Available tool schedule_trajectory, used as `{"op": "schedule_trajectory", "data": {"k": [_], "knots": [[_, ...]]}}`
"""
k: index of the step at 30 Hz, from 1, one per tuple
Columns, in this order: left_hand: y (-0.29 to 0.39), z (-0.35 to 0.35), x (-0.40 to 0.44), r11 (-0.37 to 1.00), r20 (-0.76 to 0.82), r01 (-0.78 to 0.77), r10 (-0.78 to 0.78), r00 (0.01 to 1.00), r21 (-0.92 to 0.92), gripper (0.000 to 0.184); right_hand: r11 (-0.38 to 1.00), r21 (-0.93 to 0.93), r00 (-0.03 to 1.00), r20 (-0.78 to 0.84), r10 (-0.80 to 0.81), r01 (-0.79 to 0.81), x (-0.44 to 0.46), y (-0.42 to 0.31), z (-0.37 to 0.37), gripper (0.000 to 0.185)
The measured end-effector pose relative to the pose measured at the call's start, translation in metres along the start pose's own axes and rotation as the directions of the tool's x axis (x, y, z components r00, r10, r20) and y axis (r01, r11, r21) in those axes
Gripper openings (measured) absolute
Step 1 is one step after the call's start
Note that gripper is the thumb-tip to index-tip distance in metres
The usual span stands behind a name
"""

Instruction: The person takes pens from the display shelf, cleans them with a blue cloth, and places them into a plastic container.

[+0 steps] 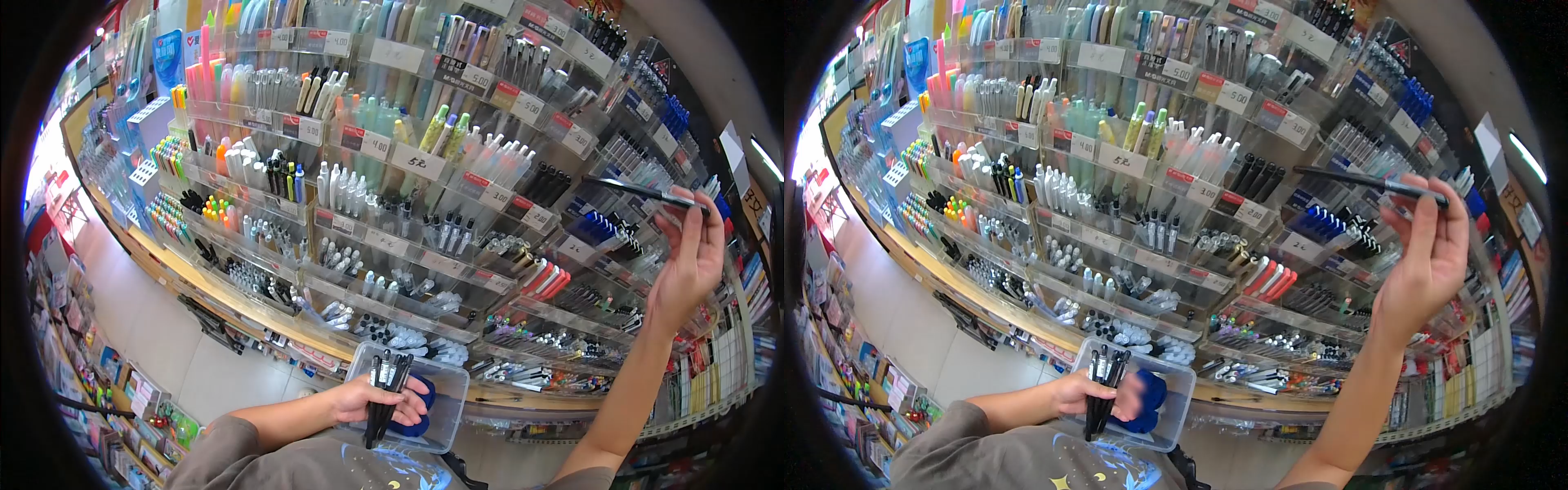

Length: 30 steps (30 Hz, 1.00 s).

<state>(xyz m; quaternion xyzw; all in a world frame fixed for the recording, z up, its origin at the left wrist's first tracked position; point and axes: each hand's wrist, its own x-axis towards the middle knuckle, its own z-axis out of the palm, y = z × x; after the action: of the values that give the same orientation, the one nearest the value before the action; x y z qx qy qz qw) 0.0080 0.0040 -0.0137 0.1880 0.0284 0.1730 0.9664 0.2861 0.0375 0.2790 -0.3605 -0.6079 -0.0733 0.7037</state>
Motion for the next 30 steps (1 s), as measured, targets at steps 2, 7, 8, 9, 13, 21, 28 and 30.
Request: {"op": "schedule_trajectory", "data": {"k": [2,7,8,9,13,21,28,30], "knots": [[-0.001,0.0,0.0,1.0,-0.006,-0.01,0.01,1.0,0.006,0.043,0.993,-0.122,0.999,0.036,-0.007,0.011,0.007,0.005,0.007,0.018],[-0.003,0.0,0.0,1.0,0.007,-0.024,0.024,1.0,0.009,0.041,0.984,-0.106,0.925,0.339,0.173,-0.145,-0.002,0.032,0.03,0.015],[-0.003,-0.001,-0.001,1.0,0.008,-0.026,0.026,1.0,0.003,0.041,0.98,-0.095,0.905,0.375,0.2,-0.177,-0.006,0.037,0.036,0.015],[-0.003,-0.001,-0.001,1.0,0.008,-0.029,0.029,1.0,-0.004,0.041,0.97,-0.19,0.873,0.435,0.221,-0.151,-0.008,0.042,0.037,0.014],[-0.003,0.0,-0.002,1.0,0.001,-0.029,0.029,1.0,-0.001,0.04,0.955,-0.176,0.83,0.473,0.294,-0.238,-0.005,0.044,0.044,0.015],[-0.006,-0.009,0.003,1.0,-0.003,0.004,-0.004,1.0,0.015,0.037,0.938,-0.176,0.776,0.528,0.345,-0.298,-0.002,0.057,0.042,0.015],[-0.005,-0.008,0.003,1.0,-0.009,0.013,-0.013,1.0,0.025,0.037,0.907,-0.42,0.665,0.676,0.318,-0.006,-0.001,0.043,0.042,0.022],[-0.004,-0.006,0.002,0.999,-0.007,0.023,-0.023,1.0,0.028,0.037,0.865,-0.501,0.623,0.684,0.38,0.022,0.001,0.035,0.044,0.023]]}}
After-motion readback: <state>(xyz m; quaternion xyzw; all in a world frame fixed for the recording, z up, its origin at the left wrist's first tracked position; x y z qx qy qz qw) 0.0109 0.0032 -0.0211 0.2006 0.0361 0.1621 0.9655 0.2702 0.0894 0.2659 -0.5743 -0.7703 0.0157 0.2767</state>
